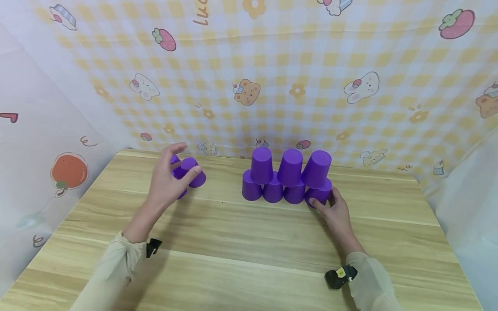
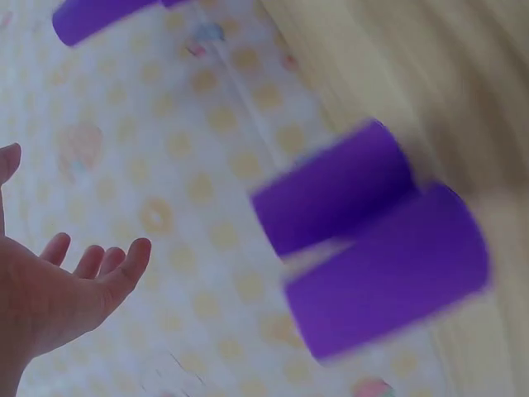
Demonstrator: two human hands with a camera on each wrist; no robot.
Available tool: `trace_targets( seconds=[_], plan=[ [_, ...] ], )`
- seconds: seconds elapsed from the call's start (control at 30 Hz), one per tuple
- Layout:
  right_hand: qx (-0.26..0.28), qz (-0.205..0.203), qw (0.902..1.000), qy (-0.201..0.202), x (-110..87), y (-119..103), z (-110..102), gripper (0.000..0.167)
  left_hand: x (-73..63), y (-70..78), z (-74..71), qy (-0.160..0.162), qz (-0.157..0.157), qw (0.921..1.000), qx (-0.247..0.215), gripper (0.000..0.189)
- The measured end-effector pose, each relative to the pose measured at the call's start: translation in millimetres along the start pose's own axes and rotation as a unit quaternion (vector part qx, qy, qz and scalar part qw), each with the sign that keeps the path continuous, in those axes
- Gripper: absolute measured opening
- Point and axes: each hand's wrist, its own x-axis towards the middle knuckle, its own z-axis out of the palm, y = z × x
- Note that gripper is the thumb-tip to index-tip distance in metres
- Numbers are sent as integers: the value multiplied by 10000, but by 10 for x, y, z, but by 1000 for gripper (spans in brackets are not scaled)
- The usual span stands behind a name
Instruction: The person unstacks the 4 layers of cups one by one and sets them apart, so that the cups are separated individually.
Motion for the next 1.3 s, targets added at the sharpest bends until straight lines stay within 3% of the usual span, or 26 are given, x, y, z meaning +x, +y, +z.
trace_targets(
  seconds=[0.13,0.4,0.6,0.93,1.3],
  plan=[
    [72,-30,10000,-6,-3,-16,-4,66,80,166,220,-371,182,9990,-154,64],
    [58,-55,10000,2,5,-6,10,66,202,358,649,-1167,-344,9916,-448,65],
    [36,-77,10000,29,9,2,13,65,266,414,885,-1480,-288,9868,-596,65],
    [33,-170,9998,42,0,12,1,64,333,438,1134,-1621,-98,9832,-836,64],
    [32,-187,9998,23,0,9,-4,64,355,389,1224,-1735,-126,9805,-912,62]
  ],
)
